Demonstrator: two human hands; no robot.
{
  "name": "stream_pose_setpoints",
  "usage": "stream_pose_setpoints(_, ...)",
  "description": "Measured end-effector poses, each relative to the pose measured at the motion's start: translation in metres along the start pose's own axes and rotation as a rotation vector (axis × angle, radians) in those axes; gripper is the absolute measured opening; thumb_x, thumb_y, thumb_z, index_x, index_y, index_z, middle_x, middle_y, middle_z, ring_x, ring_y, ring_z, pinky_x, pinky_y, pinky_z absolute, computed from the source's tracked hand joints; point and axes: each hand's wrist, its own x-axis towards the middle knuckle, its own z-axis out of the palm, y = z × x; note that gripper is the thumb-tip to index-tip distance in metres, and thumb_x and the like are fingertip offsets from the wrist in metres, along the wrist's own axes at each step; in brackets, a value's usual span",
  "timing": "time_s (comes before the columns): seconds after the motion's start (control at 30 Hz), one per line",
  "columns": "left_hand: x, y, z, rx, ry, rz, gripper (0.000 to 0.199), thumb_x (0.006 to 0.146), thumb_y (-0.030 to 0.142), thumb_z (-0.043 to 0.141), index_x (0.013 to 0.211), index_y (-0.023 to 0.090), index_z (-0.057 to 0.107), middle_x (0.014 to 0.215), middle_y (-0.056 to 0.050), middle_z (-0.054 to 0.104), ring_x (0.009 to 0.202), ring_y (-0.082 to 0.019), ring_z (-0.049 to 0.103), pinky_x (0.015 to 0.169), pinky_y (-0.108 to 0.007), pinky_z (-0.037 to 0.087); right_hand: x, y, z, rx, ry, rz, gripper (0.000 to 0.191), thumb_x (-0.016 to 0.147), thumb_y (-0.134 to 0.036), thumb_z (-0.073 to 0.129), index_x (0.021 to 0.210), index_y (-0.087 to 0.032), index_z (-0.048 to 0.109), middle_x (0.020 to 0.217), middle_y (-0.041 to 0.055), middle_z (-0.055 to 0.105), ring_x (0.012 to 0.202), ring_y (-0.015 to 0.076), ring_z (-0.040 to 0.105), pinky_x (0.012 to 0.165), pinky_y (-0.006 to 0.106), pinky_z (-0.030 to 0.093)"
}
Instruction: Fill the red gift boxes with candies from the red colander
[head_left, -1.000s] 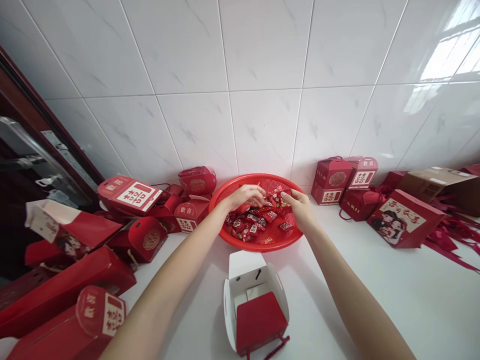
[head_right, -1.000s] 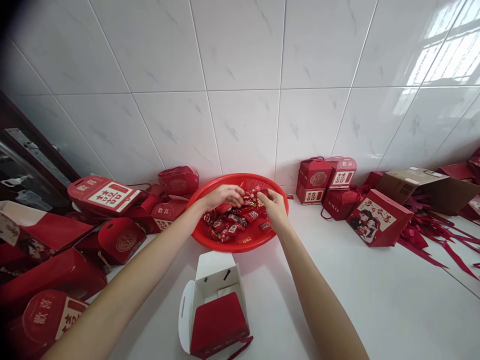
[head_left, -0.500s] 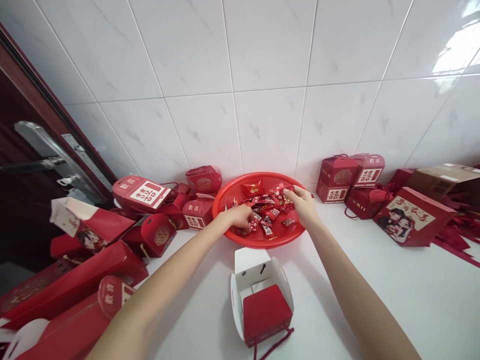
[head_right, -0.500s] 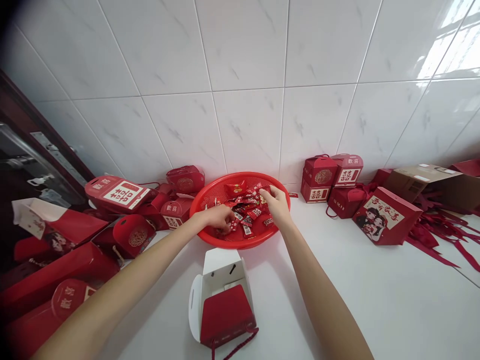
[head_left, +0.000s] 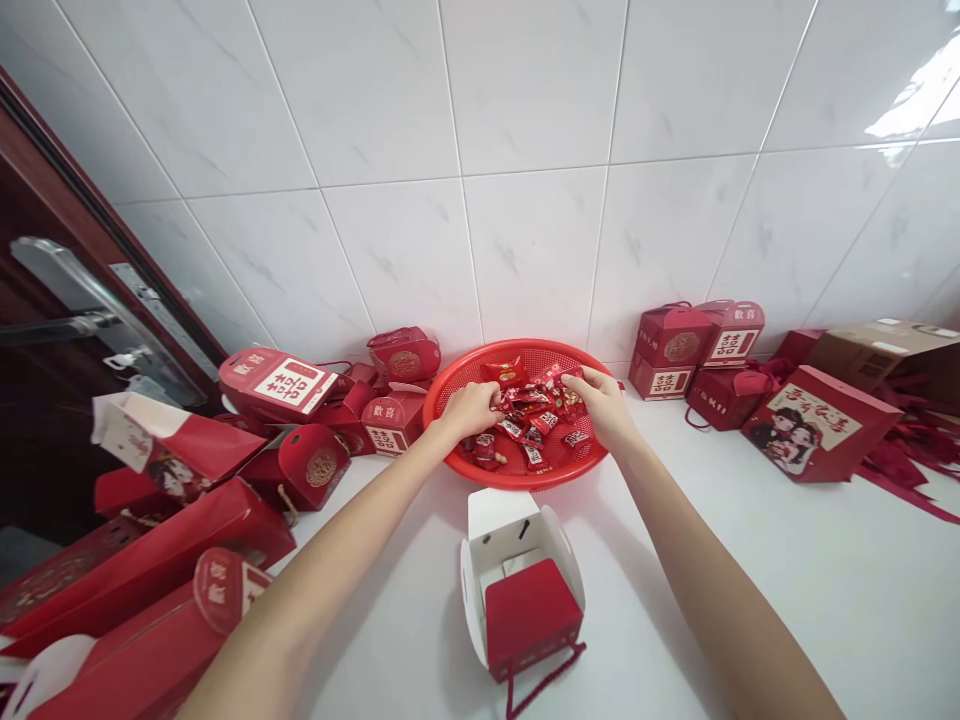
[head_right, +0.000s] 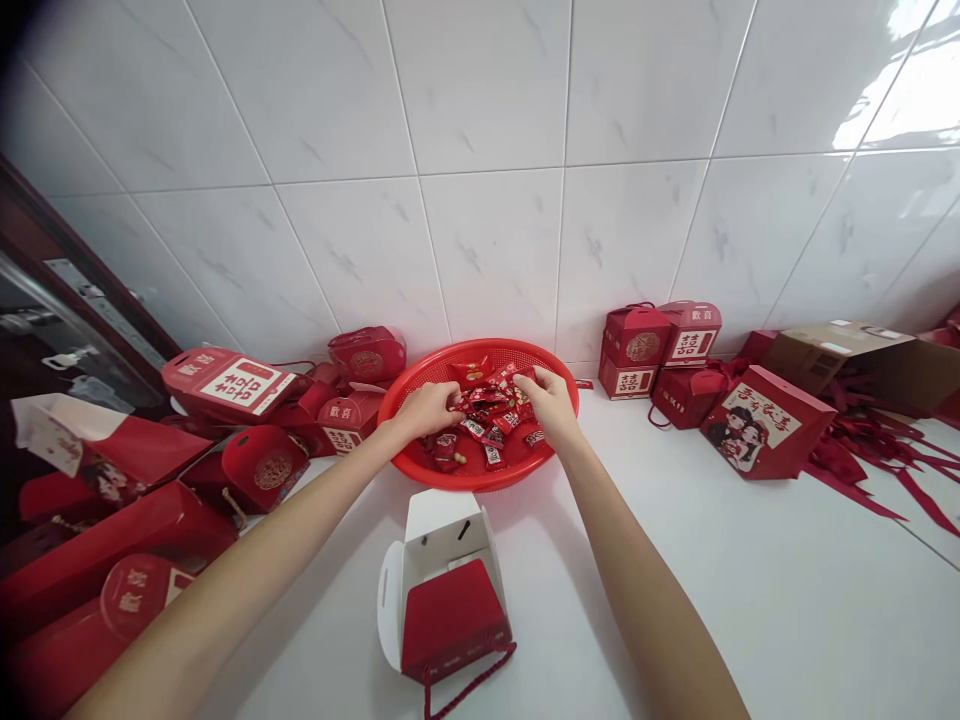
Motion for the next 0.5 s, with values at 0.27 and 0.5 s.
stream_pose_setpoints(0.27, 0.0043, -0.0077, 0.0047, -0.145, 0.049, 0.065, 0.028, 0.081, 0.030, 0.070, 0.107, 0.019, 0.070, 0.091, -0.006, 0.075, 0.090, -0.027, 0.068, 0.076, -0.032, 0.048, 0.0016, 0.0024, -0.0009, 0.016, -0.007, 0.021, 0.032, 0.067, -0.045, 0.074, 0.060, -0.022, 0.053, 0.061, -0.0033, 0.054, 0.062, 0.0144, 0.046, 0.062, 0.029, 0.036)
stream_pose_setpoints(0.5, 0.0088, -0.0097, 0.0062, -0.313, 0.067, 0.126, 0.032, 0.093, 0.038, 0.052, 0.103, 0.019, 0.075, 0.101, -0.004, 0.078, 0.094, -0.022, 0.071, 0.087, -0.029, 0.053, 0.0040, 0.0065, -0.0026, -0.015, -0.005, 0.008, 0.033, 0.068, -0.047, 0.075, 0.062, -0.023, 0.054, 0.062, -0.0027, 0.055, 0.064, 0.0154, 0.048, 0.062, 0.029, 0.038)
